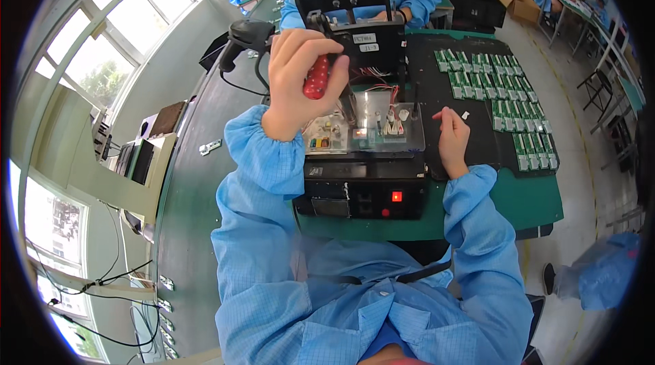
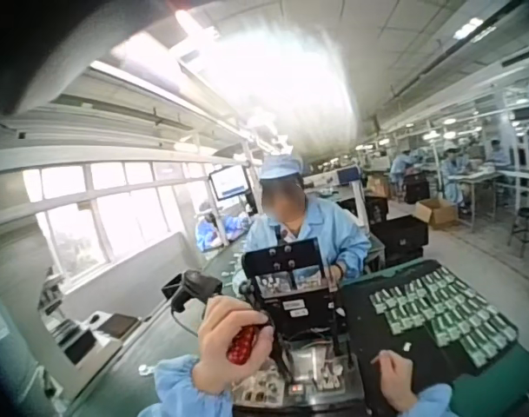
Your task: Testing printed circuit boards using a specialized test fixture and scanning barcodes.
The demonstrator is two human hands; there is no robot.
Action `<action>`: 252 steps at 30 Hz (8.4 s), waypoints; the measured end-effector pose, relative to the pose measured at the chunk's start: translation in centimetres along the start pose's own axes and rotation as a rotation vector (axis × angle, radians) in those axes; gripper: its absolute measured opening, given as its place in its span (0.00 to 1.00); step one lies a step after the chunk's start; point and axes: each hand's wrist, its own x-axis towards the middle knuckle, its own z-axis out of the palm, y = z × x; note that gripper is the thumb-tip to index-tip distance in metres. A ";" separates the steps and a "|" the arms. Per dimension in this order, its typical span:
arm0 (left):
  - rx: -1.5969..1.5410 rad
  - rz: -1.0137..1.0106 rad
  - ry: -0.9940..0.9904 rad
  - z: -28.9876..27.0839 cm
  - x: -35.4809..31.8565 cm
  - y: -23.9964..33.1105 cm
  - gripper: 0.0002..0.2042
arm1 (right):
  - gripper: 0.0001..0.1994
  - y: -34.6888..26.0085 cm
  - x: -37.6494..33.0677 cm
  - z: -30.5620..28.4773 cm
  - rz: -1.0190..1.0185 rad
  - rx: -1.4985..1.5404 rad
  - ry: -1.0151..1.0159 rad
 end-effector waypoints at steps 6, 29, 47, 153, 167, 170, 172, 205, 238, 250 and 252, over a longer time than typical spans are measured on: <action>-0.172 -0.282 0.152 -0.8 2.5 -0.6 0.09 | 0.20 1.0 0.1 -0.1 0.100 -0.004 -0.037; -0.097 -0.306 -0.395 2.0 -10.4 12.2 0.09 | 0.20 2.3 0.0 0.3 0.012 -0.077 -0.046; -0.126 -0.271 -0.421 2.5 -15.2 9.2 0.11 | 0.19 3.7 0.6 -0.3 0.065 -0.045 -0.131; -1.644 -1.336 0.477 6.1 -16.7 -19.6 0.09 | 0.10 8.7 1.0 -1.1 0.140 -0.030 -0.346; -1.502 -1.532 0.269 3.5 -16.0 -19.6 0.05 | 0.16 6.0 0.3 -0.2 0.036 0.013 -0.326; -1.593 -1.589 0.118 2.6 -15.8 -20.1 0.05 | 0.18 5.9 0.2 -0.1 0.051 -0.045 -0.334; -1.510 -1.599 0.071 2.4 -15.5 -20.5 0.05 | 0.17 5.8 0.2 -0.1 0.034 -0.067 -0.333; -0.236 -1.835 -0.260 -25.4 -29.7 -12.1 0.26 | 0.17 8.1 0.7 -0.9 -0.008 -0.259 -0.329; 0.409 -0.730 -0.123 -5.8 -29.5 -4.9 0.10 | 0.21 6.8 5.7 -2.5 -0.161 -1.095 -0.163; 0.271 -0.763 -0.124 -5.8 -29.6 -4.8 0.03 | 0.19 1.7 4.8 -17.2 0.023 -1.204 -0.562; 0.250 -0.776 -0.130 -5.8 -29.4 -4.6 0.03 | 0.21 2.0 4.9 -17.9 -0.040 -1.089 -0.695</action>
